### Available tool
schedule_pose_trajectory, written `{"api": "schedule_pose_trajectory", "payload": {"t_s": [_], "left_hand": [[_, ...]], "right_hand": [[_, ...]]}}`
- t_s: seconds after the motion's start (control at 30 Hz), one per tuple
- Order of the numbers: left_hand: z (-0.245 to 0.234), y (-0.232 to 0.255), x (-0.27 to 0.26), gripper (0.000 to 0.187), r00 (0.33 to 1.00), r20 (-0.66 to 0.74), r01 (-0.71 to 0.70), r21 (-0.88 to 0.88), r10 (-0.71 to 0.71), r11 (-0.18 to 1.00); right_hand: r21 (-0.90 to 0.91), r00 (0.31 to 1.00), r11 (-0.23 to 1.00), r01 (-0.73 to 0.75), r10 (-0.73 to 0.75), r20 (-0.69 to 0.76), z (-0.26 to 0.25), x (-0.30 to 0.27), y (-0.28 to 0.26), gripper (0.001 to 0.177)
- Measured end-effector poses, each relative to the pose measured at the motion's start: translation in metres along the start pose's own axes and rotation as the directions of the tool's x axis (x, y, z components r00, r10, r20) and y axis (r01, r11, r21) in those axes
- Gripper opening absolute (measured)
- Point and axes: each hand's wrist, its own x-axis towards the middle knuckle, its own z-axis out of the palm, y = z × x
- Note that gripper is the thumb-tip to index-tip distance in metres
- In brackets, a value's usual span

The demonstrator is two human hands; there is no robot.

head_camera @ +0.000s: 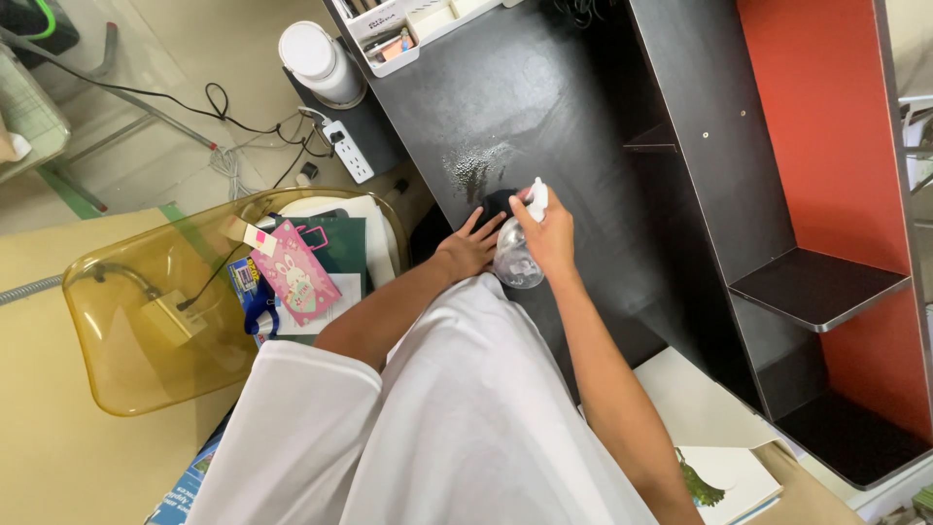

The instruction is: Cleaning and organizing a desk and shelves using a spray bottle and a cloth.

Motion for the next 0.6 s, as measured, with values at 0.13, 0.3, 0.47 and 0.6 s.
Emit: {"api": "schedule_pose_trajectory", "payload": {"t_s": [0.13, 0.3, 0.47, 0.6], "left_hand": [[0.001, 0.002, 0.000, 0.068, 0.997, -0.080, 0.007, -0.001, -0.007, 1.000], [-0.020, 0.002, -0.007, 0.065, 1.000, 0.021, 0.007, -0.027, -0.007, 1.000], [0.007, 0.001, 0.007, 0.061, 0.974, 0.226, -0.060, 0.138, 0.028, 0.989], [0.062, -0.003, 0.033, 0.067, 1.000, -0.014, 0.013, -0.001, -0.013, 1.000]], "right_hand": [[0.069, 0.989, 0.987, 0.145, -0.144, -0.008, -0.007, 0.004, -0.010, 0.031], [-0.062, 0.996, 0.997, 0.043, -0.038, 0.086, 0.002, 0.006, -0.016, 0.030], [0.108, 0.958, 0.977, 0.182, -0.201, 0.205, 0.007, -0.004, -0.050, 0.038], [0.091, 0.945, 0.986, 0.136, -0.157, 0.286, 0.016, -0.006, -0.044, 0.033]]}}
